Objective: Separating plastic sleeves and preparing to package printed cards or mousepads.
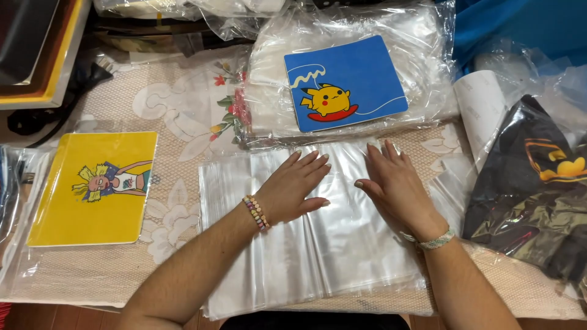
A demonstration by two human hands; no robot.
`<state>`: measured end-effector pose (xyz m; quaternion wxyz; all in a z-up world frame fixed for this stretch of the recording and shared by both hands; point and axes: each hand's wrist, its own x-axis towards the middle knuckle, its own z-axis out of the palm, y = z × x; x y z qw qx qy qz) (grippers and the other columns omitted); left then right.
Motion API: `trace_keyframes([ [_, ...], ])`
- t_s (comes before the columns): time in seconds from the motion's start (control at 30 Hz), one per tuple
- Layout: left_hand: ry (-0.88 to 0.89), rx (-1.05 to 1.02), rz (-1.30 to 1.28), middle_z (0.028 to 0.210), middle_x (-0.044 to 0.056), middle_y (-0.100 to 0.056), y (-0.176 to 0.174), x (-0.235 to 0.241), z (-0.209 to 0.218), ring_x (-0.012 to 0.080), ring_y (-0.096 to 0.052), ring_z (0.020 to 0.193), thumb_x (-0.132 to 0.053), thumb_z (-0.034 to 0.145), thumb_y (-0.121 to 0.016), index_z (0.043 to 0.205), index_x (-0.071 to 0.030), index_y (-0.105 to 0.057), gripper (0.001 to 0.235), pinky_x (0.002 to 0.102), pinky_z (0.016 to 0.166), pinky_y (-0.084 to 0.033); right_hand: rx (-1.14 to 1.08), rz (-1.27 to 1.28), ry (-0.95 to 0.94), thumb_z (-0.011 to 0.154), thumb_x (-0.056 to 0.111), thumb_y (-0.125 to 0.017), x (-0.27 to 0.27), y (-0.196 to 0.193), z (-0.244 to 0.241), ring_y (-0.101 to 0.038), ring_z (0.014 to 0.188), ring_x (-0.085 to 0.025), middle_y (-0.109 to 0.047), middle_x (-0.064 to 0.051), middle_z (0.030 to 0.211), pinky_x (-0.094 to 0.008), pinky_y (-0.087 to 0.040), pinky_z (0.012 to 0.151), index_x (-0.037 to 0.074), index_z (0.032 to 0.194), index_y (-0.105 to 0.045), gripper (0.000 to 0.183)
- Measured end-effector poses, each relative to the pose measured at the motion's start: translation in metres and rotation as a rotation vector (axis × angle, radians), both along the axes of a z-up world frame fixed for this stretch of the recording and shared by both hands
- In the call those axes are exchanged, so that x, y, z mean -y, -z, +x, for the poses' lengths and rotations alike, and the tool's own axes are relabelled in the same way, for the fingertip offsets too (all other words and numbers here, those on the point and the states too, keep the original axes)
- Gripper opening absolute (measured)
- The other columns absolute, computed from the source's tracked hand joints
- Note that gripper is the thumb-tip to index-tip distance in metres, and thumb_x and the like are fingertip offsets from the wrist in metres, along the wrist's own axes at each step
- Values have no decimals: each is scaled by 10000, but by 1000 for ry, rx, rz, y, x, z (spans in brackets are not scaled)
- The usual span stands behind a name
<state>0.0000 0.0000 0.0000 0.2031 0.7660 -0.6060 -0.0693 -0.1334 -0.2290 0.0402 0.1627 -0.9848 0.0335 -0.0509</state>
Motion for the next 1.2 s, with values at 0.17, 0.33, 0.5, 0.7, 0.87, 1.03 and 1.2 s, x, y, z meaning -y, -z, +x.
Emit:
trace_keyframes([
  [0.17,-1,10,-107,1431,169,-544,18,0,8,365,-402,1433,-527,1024,-446,1457,-74,-468,627,553,1213,-169,195,254,139,865,256,-748,-10,-2,-3,-627,1136,-386,-721,-173,1121,-500,-481,967,92,1433,-566,619],
  [0.33,0,122,-270,1252,119,-647,29,0,11,335,-523,1331,-440,1043,-481,1324,-92,-570,456,524,1180,-265,200,534,386,729,244,-907,-6,5,-2,-718,756,-210,-728,-39,834,-317,-589,753,160,1382,-598,728],
  [0.5,-44,-46,-380,1550,201,-415,-4,0,0,393,-349,1471,-462,966,-601,1558,-77,-317,761,551,1203,-249,353,665,243,740,87,-895,-11,5,-4,-749,789,-178,-746,-28,801,-309,-600,810,125,1164,-742,452],
  [0.7,4,-360,-491,1501,204,-477,-38,12,19,471,-315,1466,-312,880,-785,1512,-22,-395,797,583,1205,-240,450,507,-61,775,42,-824,-25,-12,-13,-748,767,-176,-760,5,823,-299,-596,745,166,934,-815,202],
  [0.87,75,-453,-569,1011,16,-730,-60,41,19,311,-639,1160,-239,871,-794,1170,-177,-700,319,511,1063,-418,488,555,-11,859,9,-758,-19,-10,-10,-736,787,-227,-754,-73,844,-337,-605,729,89,920,-795,107],
  [1.03,97,-421,-578,871,42,-761,-66,55,16,267,-728,932,-139,889,-766,981,-153,-769,93,393,887,-556,475,670,113,839,22,-802,-6,2,-10,-736,763,-196,-758,-102,809,-316,-616,740,29,853,-775,31],
  [1.2,121,-412,-588,864,82,-746,-73,51,17,312,-720,910,-119,871,-781,1012,-112,-747,145,430,858,-565,481,681,106,881,24,-773,-11,-4,-9,-732,784,-204,-749,-122,848,-354,-626,727,20,898,-775,17],
])
